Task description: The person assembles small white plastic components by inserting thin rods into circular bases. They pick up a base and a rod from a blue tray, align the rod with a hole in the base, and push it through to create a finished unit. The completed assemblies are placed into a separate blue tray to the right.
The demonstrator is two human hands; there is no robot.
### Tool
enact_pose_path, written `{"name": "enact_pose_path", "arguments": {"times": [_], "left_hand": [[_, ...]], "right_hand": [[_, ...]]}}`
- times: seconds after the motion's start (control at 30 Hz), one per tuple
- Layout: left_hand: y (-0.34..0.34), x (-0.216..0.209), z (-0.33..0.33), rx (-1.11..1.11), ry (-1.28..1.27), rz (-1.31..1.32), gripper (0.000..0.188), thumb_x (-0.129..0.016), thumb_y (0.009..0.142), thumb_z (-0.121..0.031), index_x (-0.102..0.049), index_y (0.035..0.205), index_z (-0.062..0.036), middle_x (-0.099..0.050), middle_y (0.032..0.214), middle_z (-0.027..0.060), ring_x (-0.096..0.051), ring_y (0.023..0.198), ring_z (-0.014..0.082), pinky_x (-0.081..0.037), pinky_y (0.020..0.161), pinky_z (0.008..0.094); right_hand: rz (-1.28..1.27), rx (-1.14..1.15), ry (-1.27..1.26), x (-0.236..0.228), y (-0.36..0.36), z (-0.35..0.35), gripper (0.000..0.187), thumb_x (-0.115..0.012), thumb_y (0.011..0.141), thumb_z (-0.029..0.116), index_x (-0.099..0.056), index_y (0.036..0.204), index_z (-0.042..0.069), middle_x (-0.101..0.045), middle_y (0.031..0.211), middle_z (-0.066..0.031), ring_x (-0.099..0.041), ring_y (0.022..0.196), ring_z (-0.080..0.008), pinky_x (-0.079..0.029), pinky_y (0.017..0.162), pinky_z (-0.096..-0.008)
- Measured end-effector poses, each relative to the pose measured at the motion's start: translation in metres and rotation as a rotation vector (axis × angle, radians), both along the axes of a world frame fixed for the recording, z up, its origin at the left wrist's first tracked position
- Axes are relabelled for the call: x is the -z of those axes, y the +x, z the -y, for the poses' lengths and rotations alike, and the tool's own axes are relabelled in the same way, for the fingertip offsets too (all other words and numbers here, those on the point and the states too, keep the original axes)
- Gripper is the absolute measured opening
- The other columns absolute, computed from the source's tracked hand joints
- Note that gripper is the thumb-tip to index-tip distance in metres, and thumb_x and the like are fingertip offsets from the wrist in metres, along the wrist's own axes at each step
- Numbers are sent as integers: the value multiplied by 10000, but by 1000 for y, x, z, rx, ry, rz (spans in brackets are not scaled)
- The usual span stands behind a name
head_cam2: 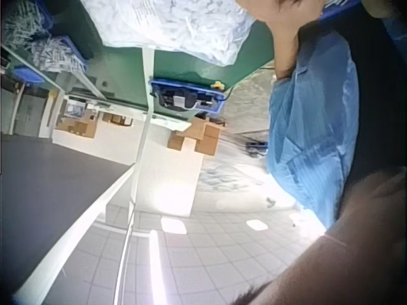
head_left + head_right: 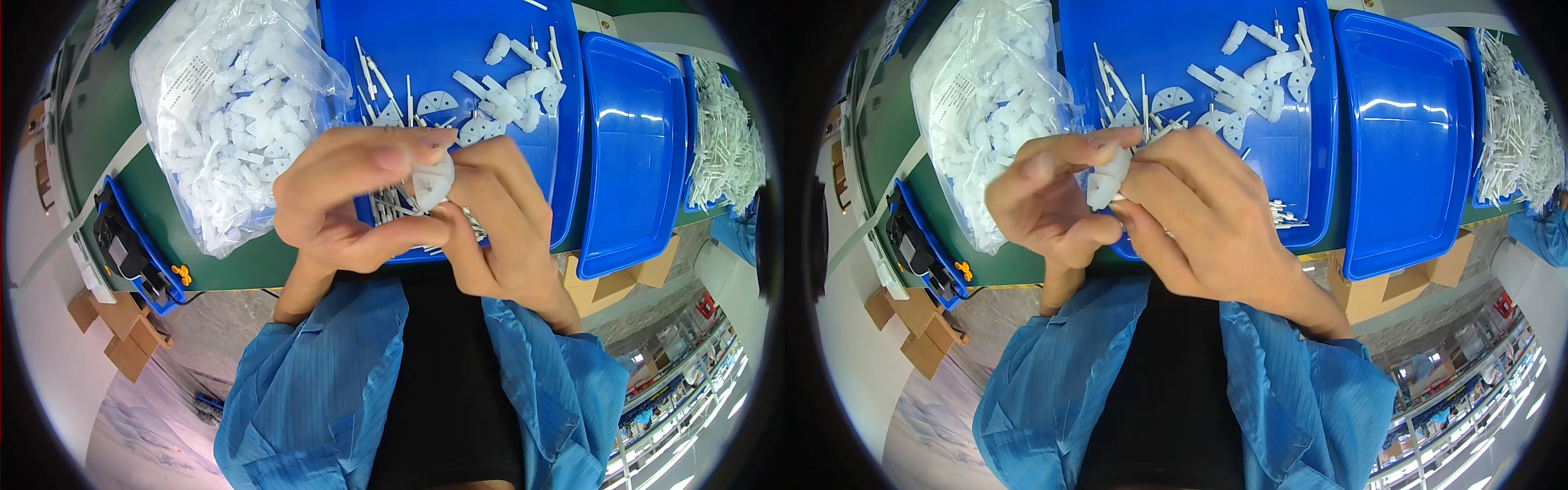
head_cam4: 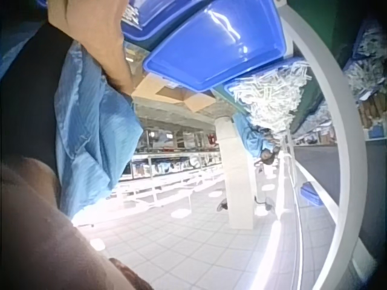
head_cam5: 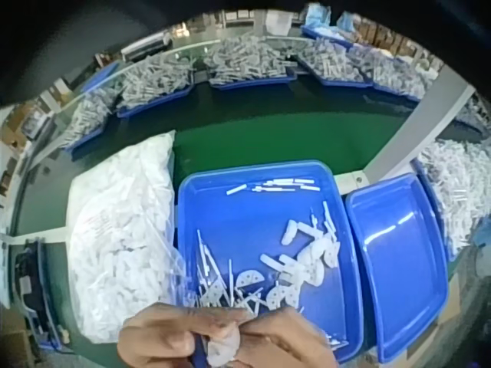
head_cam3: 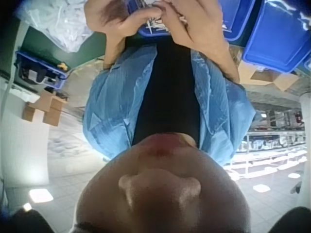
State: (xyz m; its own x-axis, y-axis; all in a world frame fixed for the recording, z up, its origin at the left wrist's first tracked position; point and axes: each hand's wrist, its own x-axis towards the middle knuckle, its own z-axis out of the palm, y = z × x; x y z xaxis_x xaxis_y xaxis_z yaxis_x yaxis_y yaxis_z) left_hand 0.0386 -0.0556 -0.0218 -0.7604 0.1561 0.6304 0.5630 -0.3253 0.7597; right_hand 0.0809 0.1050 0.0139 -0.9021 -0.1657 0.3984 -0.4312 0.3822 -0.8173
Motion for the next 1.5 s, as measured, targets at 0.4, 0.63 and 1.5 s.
{"name": "enact_pose_path", "arguments": {"times": [0.4, 0.63, 1.5], "left_hand": [[-3, -8, 19, 67, -158, 202, 348, -886, 624, 18, -664, 892, 32, -645, 1069, 205, -707, 941, 320, -607, 817, 402], [-2, -10, 10, -140, -233, 31, 241, -847, 629, 73, -724, 828, 11, -568, 974, 132, -715, 924, 338, -610, 768, 352], [2, -4, 16, -76, 227, 678, 266, -600, 987, -202, -551, 1111, 28, -629, 1091, 186, -703, 936, 358, -601, 847, 453]], "right_hand": [[292, -151, -224, -7, -9, -9, 225, -707, 748, 59, -652, 956, -4, -554, 734, -94, -482, 624, -212, -388, 588, -318], [561, 75, -242, -11, -9, 5, 168, -650, 933, 126, -680, 834, -7, -608, 589, -72, -523, 458, -107, -383, 428, -261], [219, 136, 33, 12, -43, 7, 203, -600, 870, 2, -520, 1056, 8, -626, 750, -146, -664, 617, -275, -505, 530, -366]]}}
